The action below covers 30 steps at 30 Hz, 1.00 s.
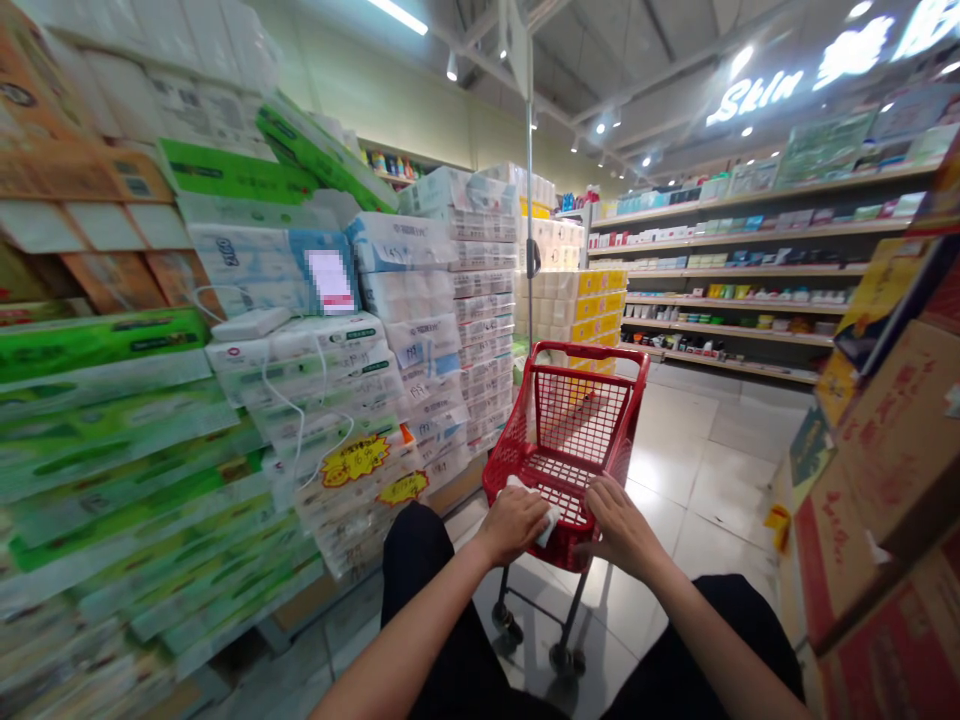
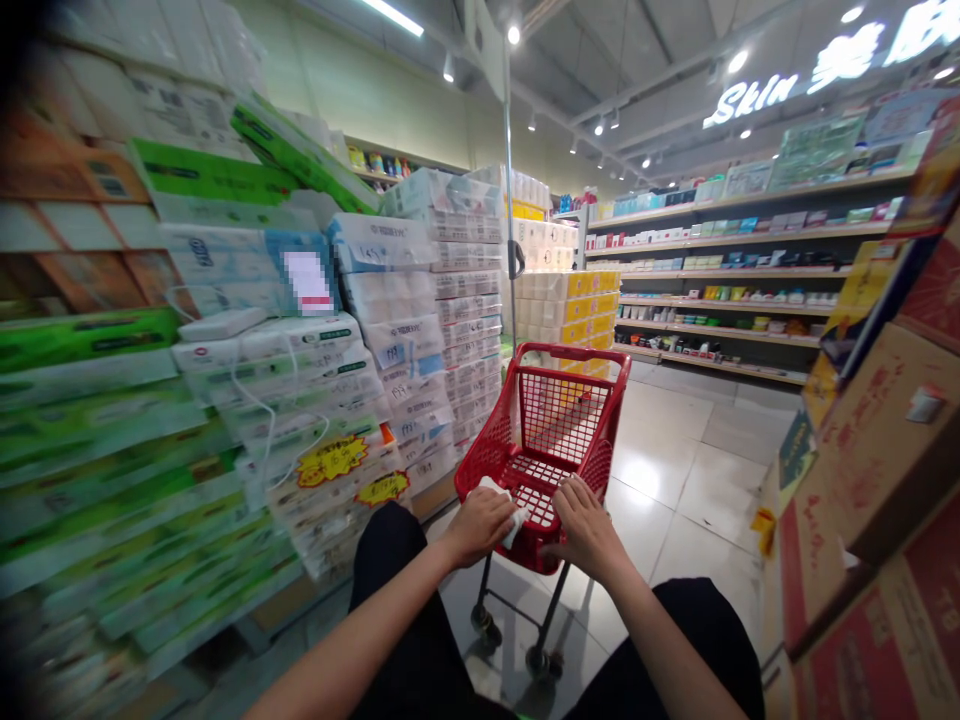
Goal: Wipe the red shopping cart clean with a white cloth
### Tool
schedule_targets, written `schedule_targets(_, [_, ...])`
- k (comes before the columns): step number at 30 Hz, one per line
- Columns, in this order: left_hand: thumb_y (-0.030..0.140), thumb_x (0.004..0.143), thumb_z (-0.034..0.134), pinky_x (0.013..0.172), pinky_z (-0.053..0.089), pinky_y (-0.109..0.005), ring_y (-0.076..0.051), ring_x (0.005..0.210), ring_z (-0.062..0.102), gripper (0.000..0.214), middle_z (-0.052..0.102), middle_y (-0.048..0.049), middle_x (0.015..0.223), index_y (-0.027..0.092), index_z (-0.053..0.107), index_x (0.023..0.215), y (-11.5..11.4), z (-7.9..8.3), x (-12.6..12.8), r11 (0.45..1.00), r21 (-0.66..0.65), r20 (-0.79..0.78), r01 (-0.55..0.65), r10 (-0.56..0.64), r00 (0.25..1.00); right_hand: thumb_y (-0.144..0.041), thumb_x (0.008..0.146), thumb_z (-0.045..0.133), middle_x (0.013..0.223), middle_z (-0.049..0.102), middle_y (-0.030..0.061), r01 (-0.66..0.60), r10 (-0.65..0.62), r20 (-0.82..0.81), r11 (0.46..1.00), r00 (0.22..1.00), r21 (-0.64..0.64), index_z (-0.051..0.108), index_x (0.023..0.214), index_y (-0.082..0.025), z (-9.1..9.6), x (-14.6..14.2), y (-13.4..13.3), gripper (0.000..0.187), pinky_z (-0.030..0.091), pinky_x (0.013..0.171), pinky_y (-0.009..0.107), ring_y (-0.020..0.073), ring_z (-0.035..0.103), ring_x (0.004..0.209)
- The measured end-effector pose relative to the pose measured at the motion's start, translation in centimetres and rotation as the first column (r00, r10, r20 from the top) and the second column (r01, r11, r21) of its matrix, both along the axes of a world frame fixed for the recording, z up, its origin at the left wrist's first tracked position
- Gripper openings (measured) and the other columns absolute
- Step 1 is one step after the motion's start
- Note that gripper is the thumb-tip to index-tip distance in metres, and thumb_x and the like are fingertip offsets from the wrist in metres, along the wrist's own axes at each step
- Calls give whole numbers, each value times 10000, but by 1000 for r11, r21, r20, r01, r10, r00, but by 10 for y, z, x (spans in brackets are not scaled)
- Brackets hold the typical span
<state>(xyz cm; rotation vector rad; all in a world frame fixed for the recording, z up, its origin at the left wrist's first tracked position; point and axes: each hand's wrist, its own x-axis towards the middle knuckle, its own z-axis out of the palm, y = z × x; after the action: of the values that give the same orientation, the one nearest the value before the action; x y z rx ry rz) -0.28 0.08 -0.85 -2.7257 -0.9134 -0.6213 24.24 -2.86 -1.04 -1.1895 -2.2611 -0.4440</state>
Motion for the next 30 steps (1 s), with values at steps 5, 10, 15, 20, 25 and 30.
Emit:
schedule_targets(5, [302, 955, 438, 878, 375, -367, -200, 919, 528, 163, 588, -40, 974, 210, 545, 1036, -16, -12, 26, 996, 51, 41, -72, 70, 997, -303, 638, 711, 1019, 548, 89, 70, -69, -26, 997, 997, 31, 497, 948, -206, -13, -22, 4, 390, 293, 1110, 478, 289, 458, 1118])
schedule_targets(10, [302, 942, 461, 879, 381, -399, -226, 927, 521, 149, 576, -62, 992, 191, 532, 1013, -31, -20, 50, 980, 38, 119, -195, 190, 975, -187, 627, 604, 1016, 548, 104, 104, -102, -39, 993, 994, 50, 521, 949, -198, -18, -33, 3, 333, 272, 1112, 481, 292, 436, 1117])
schedule_targets(15, [333, 953, 456, 852, 377, -367, -217, 913, 530, 172, 595, -49, 963, 198, 541, 1016, -23, -13, 34, 997, -22, 83, -70, 72, 994, -266, 671, 650, 1026, 573, 88, 14, -15, -63, 1000, 998, -17, 551, 1015, -199, -6, -26, -3, 364, 308, 1080, 460, 276, 465, 1095])
schedule_targets(20, [373, 962, 430, 834, 364, -320, -180, 880, 537, 213, 605, -25, 913, 201, 544, 909, -12, 0, 10, 993, -110, 85, 43, -34, 996, -386, 728, 707, 1120, 604, 62, -99, 99, 4, 991, 995, -90, 526, 1187, -240, 15, -4, 8, 515, 394, 983, 413, 238, 514, 1077])
schedule_targets(25, [371, 975, 371, 826, 357, -302, -157, 849, 527, 274, 584, -10, 840, 193, 515, 825, -3, 6, -15, 987, -130, 83, 96, -86, 993, -502, 697, 737, 1190, 591, 55, -54, 55, 14, 997, 998, -51, 563, 1164, -263, 19, -1, 23, 552, 266, 1091, 482, 266, 452, 1203])
schedule_targets(30, [385, 985, 342, 818, 358, -316, -172, 848, 508, 291, 577, -17, 855, 193, 513, 849, 0, 6, -30, 991, -118, 66, 66, -59, 996, -568, 682, 718, 1200, 555, 56, -12, 13, 5, 999, 1000, -44, 535, 1225, -256, 10, -19, 19, 652, 196, 1133, 485, 264, 423, 1204])
